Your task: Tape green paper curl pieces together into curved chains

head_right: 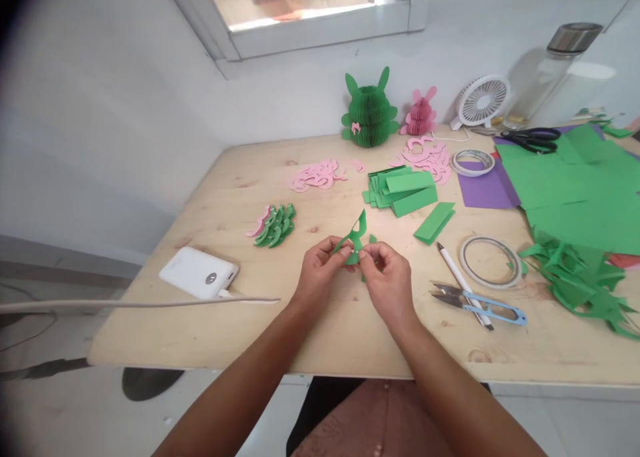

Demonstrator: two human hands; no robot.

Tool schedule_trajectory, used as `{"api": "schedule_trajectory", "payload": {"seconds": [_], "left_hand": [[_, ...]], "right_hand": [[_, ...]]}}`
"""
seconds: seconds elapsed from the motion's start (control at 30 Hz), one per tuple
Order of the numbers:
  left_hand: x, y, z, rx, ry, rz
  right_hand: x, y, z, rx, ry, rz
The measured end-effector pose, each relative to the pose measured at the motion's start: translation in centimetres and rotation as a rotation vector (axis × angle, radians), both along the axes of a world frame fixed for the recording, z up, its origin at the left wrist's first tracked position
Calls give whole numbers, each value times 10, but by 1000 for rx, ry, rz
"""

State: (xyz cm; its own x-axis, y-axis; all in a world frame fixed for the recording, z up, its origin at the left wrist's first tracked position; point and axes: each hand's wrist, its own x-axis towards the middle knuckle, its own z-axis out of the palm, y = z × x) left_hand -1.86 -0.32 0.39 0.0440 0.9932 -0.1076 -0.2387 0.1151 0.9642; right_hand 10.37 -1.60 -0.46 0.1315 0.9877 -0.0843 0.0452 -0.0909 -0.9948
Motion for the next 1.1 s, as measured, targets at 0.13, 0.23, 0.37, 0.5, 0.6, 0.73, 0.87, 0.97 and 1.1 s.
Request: {"api": "schedule_trajectory", "payload": {"seconds": [0.13, 0.23, 0.37, 0.5, 0.6, 0.73, 0.87, 0.97, 1.1], "left_hand": [[-1, 1, 0, -28, 6, 48], [-2, 0, 3, -41, 3, 76], [-3, 0, 4, 5, 17, 92], [-4, 2, 0, 24, 2, 93], [-6, 3, -2, 7, -33, 78], [-6, 4, -4, -16, -88, 88], [-6, 4, -4, -25, -100, 92], [-6, 4, -3, -39, -90, 80], [-5, 3, -2, -40, -74, 84]], "right_hand": [[-1, -3, 6, 37, -108, -17], [-2, -4, 9, 46, -173, -8], [-3, -6, 10, 66, -239, 15], [-3, -6, 10, 83, -278, 37], [-4, -6, 10, 84, -288, 54], [-4, -7, 8, 77, -297, 61], [-4, -7, 7, 66, -315, 78], [-4, -7, 7, 73, -323, 76], [-2, -7, 7, 60, -294, 61]]}}
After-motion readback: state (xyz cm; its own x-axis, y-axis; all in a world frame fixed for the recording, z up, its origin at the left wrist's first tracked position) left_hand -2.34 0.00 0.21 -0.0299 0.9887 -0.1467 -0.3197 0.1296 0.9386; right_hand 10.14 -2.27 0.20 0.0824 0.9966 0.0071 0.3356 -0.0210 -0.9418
